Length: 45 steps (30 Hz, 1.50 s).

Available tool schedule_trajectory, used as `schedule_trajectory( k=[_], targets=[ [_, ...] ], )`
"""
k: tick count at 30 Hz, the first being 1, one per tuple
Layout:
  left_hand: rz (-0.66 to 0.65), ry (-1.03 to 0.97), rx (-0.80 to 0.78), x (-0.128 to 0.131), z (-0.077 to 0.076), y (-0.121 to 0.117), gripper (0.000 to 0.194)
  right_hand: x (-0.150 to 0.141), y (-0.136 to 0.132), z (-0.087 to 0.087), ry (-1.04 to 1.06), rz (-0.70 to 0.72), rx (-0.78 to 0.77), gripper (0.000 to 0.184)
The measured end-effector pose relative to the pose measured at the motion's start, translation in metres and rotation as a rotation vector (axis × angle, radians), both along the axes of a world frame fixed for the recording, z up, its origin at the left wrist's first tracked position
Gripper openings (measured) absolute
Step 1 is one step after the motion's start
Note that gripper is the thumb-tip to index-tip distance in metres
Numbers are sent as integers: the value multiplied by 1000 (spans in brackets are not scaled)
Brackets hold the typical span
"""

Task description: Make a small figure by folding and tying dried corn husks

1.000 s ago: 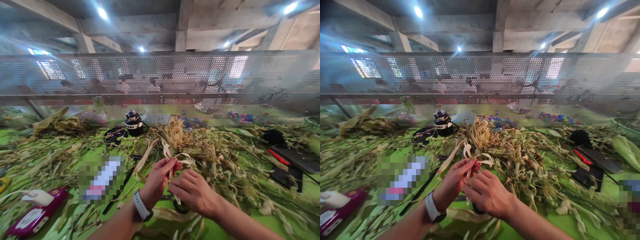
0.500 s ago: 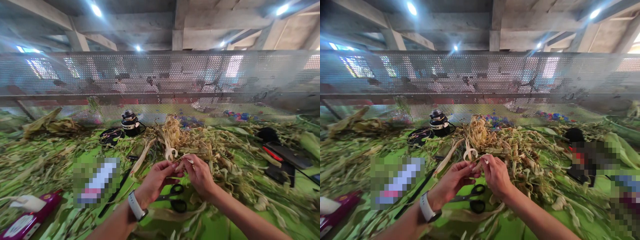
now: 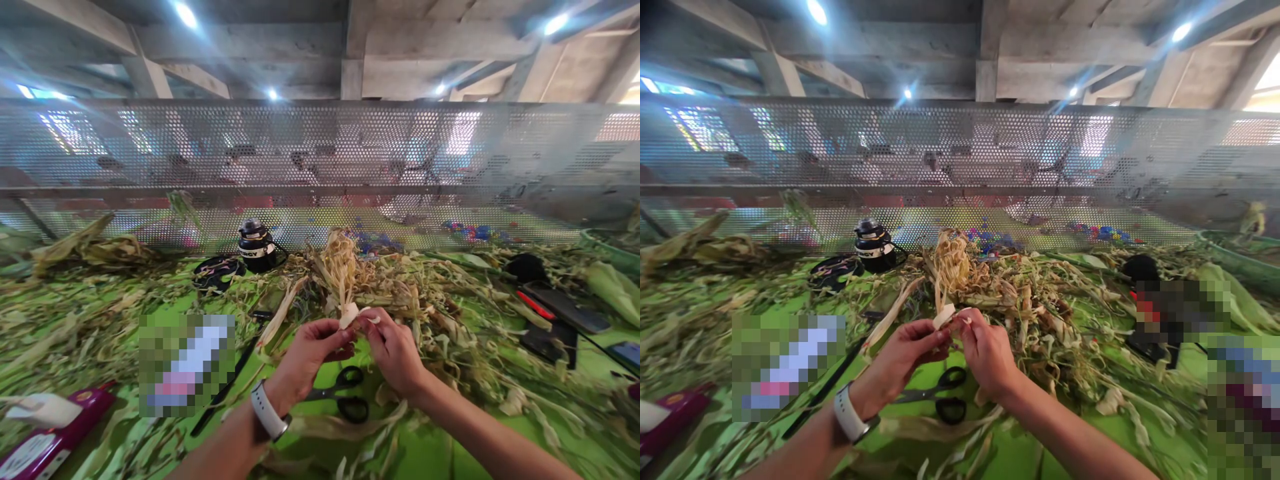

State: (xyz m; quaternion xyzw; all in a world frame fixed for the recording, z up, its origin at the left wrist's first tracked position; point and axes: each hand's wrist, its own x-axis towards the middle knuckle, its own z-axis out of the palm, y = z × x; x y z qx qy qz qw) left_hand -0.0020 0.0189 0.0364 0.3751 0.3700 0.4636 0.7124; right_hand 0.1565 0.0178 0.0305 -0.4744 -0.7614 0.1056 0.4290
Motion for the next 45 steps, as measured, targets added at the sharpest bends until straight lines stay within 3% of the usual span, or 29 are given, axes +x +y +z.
schedule_trajectory(
  k=[6, 10, 12, 17, 20, 25, 29, 34, 36, 42, 45],
  targets=[
    [64, 11, -20, 0, 4, 0, 29, -1, 1, 5, 98, 27, -118, 25],
    [138, 41, -15, -2, 6, 4, 27, -1, 3, 3, -17, 4, -184, 29],
    [156, 51, -13, -3, 5, 6, 25, -1, 2, 2, -120, -6, -106, 26],
    [177, 138, 56, -5, 5, 6, 25, -2, -8, 5, -534, 78, 358, 27],
    [128, 196, 98, -4, 6, 4, 26, -3, -9, 8, -580, 136, 477, 22],
    [-22, 244, 120, -6, 7, 4, 29, 2, 4, 13, -348, 92, 339, 24],
    [-58, 255, 151, -8, 6, 6, 24, 7, 7, 19, -292, 51, 299, 25],
    [-121, 240, 203, -11, 7, 7, 22, 9, 3, 21, -71, 101, -118, 21],
    [-125, 232, 222, -10, 9, 7, 24, 9, 3, 21, 14, 114, -212, 20],
    [-98, 250, 229, -9, 10, 5, 24, 5, 2, 17, 33, 56, -178, 18],
    [-125, 222, 222, -9, 9, 4, 27, 4, 2, 15, -39, 42, -68, 18]
  ],
)
